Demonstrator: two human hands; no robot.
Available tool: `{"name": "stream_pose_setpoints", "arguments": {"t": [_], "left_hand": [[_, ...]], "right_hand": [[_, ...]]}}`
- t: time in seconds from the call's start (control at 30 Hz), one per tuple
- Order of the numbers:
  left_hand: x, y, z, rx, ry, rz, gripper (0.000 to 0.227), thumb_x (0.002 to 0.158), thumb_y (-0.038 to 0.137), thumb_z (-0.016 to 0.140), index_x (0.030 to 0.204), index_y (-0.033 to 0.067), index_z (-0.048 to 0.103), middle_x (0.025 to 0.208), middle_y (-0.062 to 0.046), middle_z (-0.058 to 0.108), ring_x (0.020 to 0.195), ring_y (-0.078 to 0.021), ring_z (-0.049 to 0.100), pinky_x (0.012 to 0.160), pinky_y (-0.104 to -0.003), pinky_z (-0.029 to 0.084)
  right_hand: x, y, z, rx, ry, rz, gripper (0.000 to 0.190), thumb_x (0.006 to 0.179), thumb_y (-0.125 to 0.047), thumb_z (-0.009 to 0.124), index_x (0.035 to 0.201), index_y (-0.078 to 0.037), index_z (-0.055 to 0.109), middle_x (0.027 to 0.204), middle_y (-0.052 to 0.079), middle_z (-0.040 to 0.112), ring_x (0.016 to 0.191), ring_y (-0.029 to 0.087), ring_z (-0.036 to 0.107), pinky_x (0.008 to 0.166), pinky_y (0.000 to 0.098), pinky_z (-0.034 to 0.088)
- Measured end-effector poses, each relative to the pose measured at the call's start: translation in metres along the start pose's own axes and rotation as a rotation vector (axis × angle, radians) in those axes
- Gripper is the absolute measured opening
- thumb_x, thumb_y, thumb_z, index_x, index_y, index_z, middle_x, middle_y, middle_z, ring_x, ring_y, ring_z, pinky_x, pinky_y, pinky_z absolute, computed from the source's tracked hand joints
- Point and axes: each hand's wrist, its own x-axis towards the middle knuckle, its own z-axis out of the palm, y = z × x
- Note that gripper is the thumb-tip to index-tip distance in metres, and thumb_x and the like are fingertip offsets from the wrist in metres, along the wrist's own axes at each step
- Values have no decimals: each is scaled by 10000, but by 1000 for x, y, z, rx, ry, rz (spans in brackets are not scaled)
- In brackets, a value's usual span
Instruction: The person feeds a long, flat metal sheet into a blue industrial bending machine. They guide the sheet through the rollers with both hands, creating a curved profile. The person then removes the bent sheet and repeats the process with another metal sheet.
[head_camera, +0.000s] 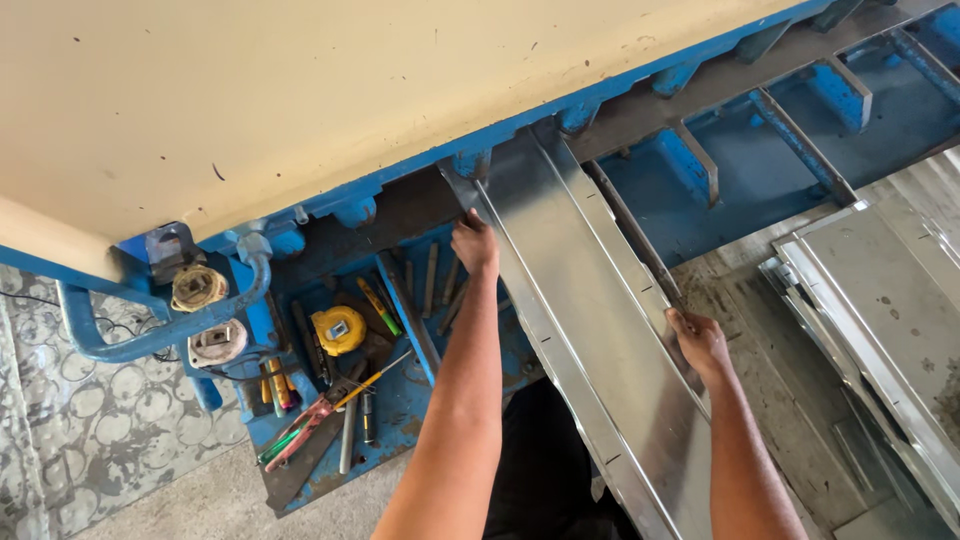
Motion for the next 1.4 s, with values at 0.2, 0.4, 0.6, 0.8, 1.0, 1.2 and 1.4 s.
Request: {"name": "stream_pose_setpoints", "arguments": {"t": [0.2, 0.4, 0.6, 0.8, 1.0, 1.2, 1.4], "left_hand": [[-1, 4, 0, -22, 4, -9, 318, 1000, 267, 573, 1008, -11, 726, 933, -284, 735, 885, -457, 724, 758, -522, 585], [-3, -1, 3, -17, 18, 20, 309, 1006, 265, 571, 993, -9, 714, 915, -270, 743, 880, -447, 728, 751, -521, 583], [-2, 2, 3, 3, 29, 30, 315, 1008, 270, 580, 980, -13, 715, 911, -267, 744, 871, -440, 732, 741, -512, 589], [-4, 8, -3, 6, -23, -23, 320, 1018, 268, 567, 993, -17, 710, 919, -275, 742, 859, -448, 733, 730, -511, 593], [-4, 5, -1, 3, -8, 29, 311, 1010, 262, 560, 1012, -10, 709, 923, -275, 744, 869, -457, 731, 737, -525, 593], [6, -16, 14, 130, 15, 11, 361, 1010, 323, 560, 977, -5, 707, 922, -296, 726, 867, -498, 704, 754, -573, 571], [3, -15, 15, 83, 33, -6, 362, 1005, 321, 561, 954, -10, 698, 887, -308, 715, 840, -503, 706, 749, -583, 568]], "right_hand": [[7, 1, -4, 19, 25, -37, 620, 921, -646, 667, 1135, -77, 789, 852, 139, 737, 869, 226, 668, 800, 400, 525], [9, 2, -8, 1, 26, -33, 637, 914, -669, 676, 1098, -72, 803, 882, 138, 740, 877, 206, 673, 799, 398, 520], [11, 1, -7, 15, 21, -63, 644, 919, -672, 663, 1085, -66, 801, 876, 145, 763, 874, 209, 694, 817, 399, 527], [11, 5, -6, -3, 15, -13, 646, 933, -662, 675, 1072, -44, 804, 841, 153, 727, 845, 235, 666, 800, 411, 521], [10, 8, -5, -8, -2, 4, 644, 950, -655, 662, 1093, -43, 803, 834, 203, 721, 864, 289, 687, 818, 434, 538], [12, 3, -8, -31, 8, -69, 628, 949, -653, 648, 1147, -74, 786, 987, 193, 766, 964, 286, 712, 838, 434, 525], [-1, -10, -11, -37, 22, -132, 617, 985, -633, 653, 1097, -39, 781, 878, 206, 736, 884, 271, 691, 798, 432, 526]]}}
